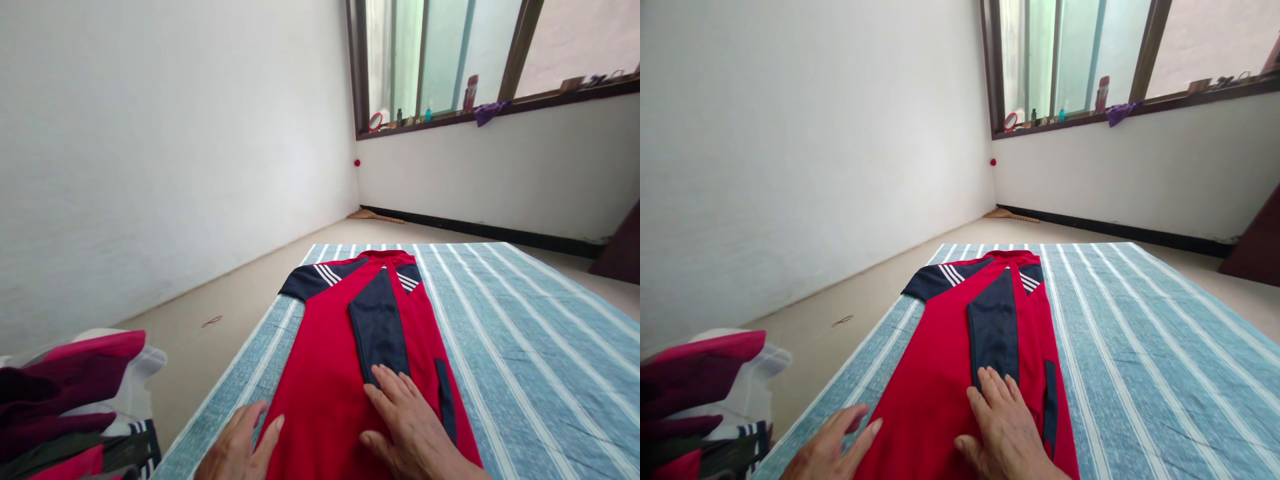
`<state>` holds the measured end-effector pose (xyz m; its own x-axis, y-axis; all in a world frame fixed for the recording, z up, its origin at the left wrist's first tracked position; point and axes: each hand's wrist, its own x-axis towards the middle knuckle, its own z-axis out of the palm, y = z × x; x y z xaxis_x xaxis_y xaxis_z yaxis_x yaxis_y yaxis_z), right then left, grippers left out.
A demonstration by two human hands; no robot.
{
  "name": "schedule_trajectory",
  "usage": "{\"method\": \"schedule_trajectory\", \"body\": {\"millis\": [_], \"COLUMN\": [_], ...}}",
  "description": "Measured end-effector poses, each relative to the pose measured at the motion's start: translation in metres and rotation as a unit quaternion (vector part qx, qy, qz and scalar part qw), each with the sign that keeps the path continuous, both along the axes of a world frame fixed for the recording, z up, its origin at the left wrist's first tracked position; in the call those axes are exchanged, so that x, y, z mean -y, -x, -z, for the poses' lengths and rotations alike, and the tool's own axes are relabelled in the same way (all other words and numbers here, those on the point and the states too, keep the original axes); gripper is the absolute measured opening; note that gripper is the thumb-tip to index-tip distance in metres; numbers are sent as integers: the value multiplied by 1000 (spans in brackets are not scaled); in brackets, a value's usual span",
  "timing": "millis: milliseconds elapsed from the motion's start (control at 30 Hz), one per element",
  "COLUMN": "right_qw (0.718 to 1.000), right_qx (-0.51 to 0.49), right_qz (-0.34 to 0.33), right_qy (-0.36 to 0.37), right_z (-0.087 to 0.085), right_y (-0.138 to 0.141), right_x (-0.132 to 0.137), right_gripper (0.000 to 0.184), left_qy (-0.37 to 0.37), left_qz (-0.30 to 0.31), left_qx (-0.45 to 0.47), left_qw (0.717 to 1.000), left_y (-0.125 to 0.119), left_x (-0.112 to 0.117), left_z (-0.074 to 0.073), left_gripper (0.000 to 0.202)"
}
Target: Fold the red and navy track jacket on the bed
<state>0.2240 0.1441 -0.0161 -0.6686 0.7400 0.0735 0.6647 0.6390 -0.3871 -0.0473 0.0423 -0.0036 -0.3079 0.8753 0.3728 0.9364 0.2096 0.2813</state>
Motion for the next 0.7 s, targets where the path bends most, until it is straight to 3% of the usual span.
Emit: {"method": "schedule_trajectory", "body": {"millis": [133, 267, 367, 500, 600, 700], "right_qw": [996, 989, 988, 990, 989, 987], "right_qx": [11, 15, 12, 3, 0, -10], "right_qz": [49, 104, 118, 119, 124, 127], "right_qy": [-78, -108, -100, -79, -80, -94], "right_z": [-6, 6, 19, 37, 49, 57], "right_y": [-5, -10, -12, -11, -9, -7], "right_x": [-42, -91, -114, -122, -123, -123], "right_gripper": [47, 50, 60, 69, 69, 67], "left_qy": [-8, 63, 119, 106, 116, 128], "left_qz": [126, 237, 199, 112, 72, 68], "left_qx": [-54, -39, -9, -10, -17, -31], "left_qw": [991, 969, 973, 988, 990, 989], "left_y": [-39, -93, -129, -156, -157, -152], "left_x": [-52, -122, -184, -250, -270, -272], "left_z": [-7, -24, -29, -4, 22, 38], "left_gripper": [33, 27, 25, 41, 45, 49]}}
